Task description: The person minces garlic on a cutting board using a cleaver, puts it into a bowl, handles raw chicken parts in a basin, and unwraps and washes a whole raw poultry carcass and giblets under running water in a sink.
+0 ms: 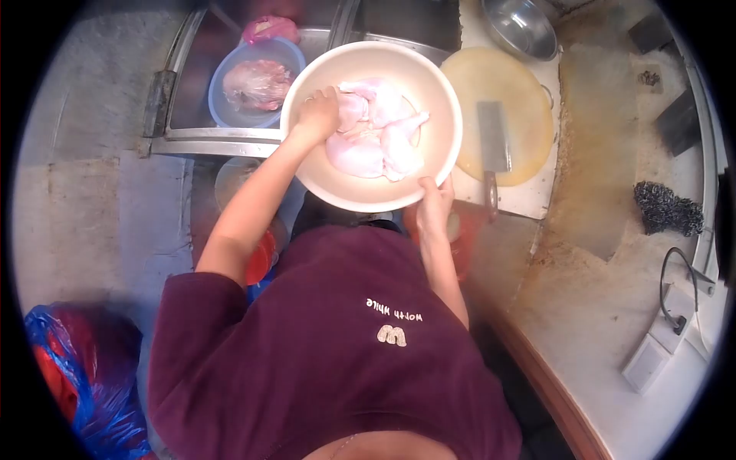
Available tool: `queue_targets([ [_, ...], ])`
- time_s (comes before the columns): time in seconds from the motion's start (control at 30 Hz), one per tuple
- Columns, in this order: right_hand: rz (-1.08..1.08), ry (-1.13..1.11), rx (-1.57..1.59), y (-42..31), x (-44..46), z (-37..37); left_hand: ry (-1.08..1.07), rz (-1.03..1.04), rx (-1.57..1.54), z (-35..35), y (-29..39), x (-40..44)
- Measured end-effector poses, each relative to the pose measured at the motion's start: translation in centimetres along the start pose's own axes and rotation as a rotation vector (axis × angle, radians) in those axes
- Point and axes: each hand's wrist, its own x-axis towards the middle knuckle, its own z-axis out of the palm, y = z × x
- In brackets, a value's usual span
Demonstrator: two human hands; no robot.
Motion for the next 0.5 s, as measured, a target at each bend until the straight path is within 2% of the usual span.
queue_targets([
  [0.1, 0.078, 0.002, 0.094, 2.4, 0.2, -0.7, 0.166, 0.009, -0.010, 0.5, -0.7, -0.8],
  [0.2, -0.006, -0.010, -0.025, 2.2, -0.4, -0.7, -0.099, -0.089, 0.033, -0.8, -0.2, -0.6],
  [0.3, -0.012, -0.011, -0.039, 1.1, -0.4, -0.2, 0.056, 0.008, 0.059, -0.7, 0.4, -1.4],
  [0.4, 0.015, 0.005, -0.062, 0.4, -0.6, 0.0, -0.053, -0.030, -0.498, -0.6, 1.0, -2.1],
  [0.5, -0.044, -0.031, -0.098, 1.2, -0.3, -0.8, 0.020, 0.080, -0.627, -1.7, 0.1, -2.7],
])
